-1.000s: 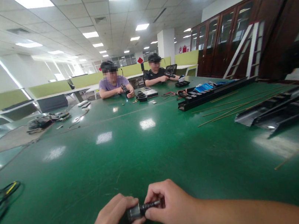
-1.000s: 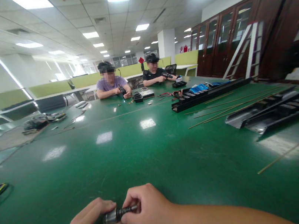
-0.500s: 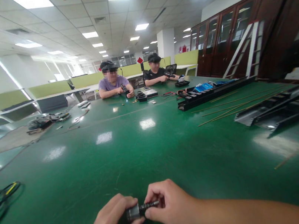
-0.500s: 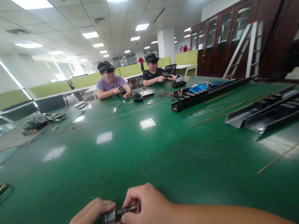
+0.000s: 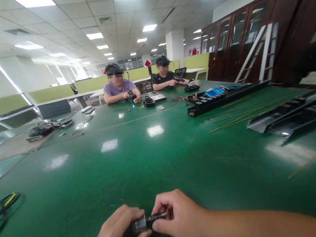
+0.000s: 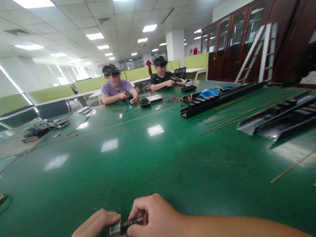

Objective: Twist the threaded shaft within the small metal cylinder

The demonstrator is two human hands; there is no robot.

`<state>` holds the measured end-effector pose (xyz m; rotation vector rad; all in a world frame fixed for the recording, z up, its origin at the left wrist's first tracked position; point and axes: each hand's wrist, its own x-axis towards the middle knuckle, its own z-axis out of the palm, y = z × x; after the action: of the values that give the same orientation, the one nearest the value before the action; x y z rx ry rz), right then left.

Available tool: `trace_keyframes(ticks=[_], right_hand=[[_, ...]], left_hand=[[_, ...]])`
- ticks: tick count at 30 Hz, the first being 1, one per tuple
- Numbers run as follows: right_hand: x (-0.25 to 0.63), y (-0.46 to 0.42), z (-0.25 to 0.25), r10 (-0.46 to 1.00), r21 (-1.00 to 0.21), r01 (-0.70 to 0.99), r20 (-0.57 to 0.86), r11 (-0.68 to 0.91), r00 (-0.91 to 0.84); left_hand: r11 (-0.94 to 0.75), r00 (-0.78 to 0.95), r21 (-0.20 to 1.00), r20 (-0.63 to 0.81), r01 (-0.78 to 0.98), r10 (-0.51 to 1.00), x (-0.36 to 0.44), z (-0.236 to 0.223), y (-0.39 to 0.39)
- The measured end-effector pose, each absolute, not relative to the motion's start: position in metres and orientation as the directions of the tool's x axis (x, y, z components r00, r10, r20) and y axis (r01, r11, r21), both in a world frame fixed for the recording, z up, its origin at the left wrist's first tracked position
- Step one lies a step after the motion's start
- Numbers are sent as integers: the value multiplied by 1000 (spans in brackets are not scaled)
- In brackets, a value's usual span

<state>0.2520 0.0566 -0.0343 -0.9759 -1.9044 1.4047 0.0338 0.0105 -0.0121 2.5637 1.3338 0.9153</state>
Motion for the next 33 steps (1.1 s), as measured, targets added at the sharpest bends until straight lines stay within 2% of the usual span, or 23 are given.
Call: trace_keyframes(ticks=[33], right_hand=[[252,58,-38,827,-964,210,19,165,-562]], left_hand=[[-580,438,372,402,725,804,28,-15,12]])
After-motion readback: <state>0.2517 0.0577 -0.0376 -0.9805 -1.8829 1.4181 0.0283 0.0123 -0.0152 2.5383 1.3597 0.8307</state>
